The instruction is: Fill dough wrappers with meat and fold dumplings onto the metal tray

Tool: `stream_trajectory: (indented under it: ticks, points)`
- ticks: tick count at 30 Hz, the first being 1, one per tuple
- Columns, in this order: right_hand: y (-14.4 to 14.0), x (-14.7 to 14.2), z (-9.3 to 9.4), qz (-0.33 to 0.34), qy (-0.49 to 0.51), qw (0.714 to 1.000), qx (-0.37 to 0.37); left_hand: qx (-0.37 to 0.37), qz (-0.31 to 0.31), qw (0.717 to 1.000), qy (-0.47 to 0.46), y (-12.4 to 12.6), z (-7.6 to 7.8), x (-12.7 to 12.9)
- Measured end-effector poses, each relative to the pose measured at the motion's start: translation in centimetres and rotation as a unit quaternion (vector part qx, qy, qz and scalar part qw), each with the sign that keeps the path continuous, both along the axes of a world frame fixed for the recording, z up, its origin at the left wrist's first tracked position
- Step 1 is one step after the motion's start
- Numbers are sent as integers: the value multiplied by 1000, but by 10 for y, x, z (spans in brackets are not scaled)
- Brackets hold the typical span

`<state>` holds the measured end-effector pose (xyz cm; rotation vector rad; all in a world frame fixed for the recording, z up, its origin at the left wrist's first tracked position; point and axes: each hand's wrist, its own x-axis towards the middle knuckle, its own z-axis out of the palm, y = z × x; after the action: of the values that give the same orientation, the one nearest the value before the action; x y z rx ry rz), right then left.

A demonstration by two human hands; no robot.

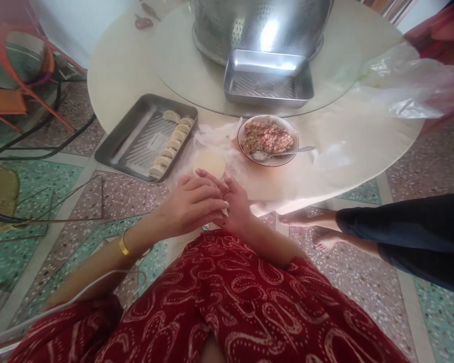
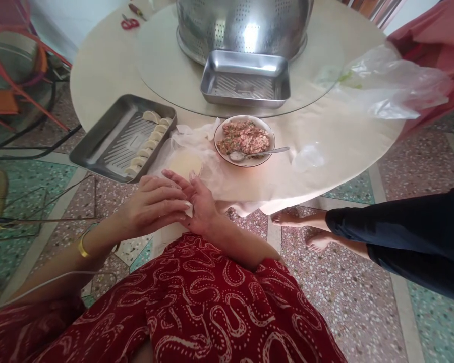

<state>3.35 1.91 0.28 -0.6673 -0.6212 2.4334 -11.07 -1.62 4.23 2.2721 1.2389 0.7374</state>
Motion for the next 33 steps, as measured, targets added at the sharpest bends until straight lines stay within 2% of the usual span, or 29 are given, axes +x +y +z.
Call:
stream_trajectory:
  ticks: [5, 7, 10, 13, 18, 23, 29, 33]
  points:
    - [-1, -4, 1, -16, 28, 999, -30, -46, -36, 997, -42, 4, 5, 10]
    - [-1, -5, 0, -18, 61, 997, -45, -40, -44, 996, -60, 4, 4, 12]
    - [-1, -1, -1, -21, 97, 992, -76, 63, -43, 997, -10, 3, 0, 10]
    - [-1, 4, 3, -26, 121, 984, -128, 182, -23, 983, 28, 1, -3, 4]
    - [0, 5, 11, -18, 138, 974, -179, 259, 0, 964, 62, -4, -4, 1]
    - [0, 4, 16, -18, 125, 973, -194, 277, 15, 957, 80, -7, -4, 3]
    - [-1, 3, 17, -16, 95, 979, -181, 248, 6, 966, 72, -8, -5, 5]
    - [-2, 1, 18, -19, 96, 976, -195, 263, -1, 962, 73, -7, -8, 8]
